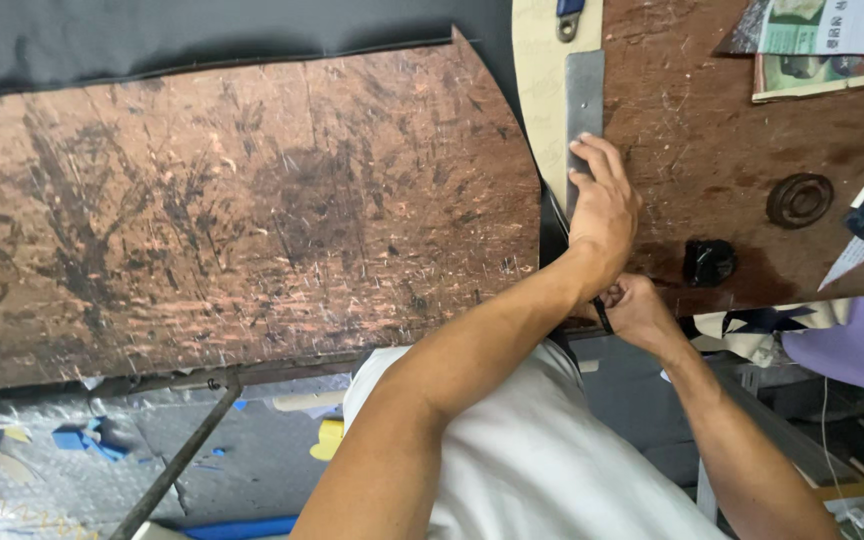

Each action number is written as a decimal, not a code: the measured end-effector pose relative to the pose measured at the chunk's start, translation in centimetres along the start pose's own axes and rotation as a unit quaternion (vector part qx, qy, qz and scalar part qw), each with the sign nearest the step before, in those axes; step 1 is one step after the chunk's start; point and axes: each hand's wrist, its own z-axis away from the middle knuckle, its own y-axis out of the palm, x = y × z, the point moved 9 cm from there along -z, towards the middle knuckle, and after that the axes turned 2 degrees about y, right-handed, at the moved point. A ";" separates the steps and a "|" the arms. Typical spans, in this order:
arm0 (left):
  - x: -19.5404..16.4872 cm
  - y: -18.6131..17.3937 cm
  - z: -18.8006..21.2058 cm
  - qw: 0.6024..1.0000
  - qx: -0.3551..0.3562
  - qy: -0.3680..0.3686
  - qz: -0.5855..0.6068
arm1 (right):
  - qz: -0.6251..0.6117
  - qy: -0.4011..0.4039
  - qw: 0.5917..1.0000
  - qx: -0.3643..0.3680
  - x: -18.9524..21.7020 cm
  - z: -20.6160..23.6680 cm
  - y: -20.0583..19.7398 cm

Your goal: The person cuts black vinyl fabric into curved pieces with scissors, following a paper pattern and a metal straightedge on the workbench. They mark the material with chalk, reposition the pattern, move cut pieces aside, and unroll more fabric from a roll to continue cutting.

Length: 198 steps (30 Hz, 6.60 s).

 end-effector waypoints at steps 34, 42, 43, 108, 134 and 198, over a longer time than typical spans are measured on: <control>1.3 -0.3 0.4 1.000 0.011 0.028 -0.006 | -0.005 -0.100 0.994 -0.038 5.3 -2.7 1.7; 2.6 -1.2 0.9 0.999 0.009 0.035 -0.007 | -0.022 -0.107 0.993 -0.041 7.4 -3.1 2.2; 2.5 -1.2 1.1 0.998 0.021 0.049 -0.015 | -0.022 -0.076 0.996 -0.028 7.2 -3.5 2.6; 12.5 -0.4 -7.0 0.980 -0.110 -0.085 0.140 | -0.281 -0.056 0.958 0.026 19.1 -10.5 6.7; 13.9 0.1 -8.5 0.985 -0.047 -0.020 0.164 | -0.189 -0.011 0.978 -0.093 22.9 -15.1 7.3; 23.2 -4.0 -30.9 0.988 0.019 -0.135 0.073 | -0.298 -0.004 0.951 -0.084 36.2 -20.4 3.5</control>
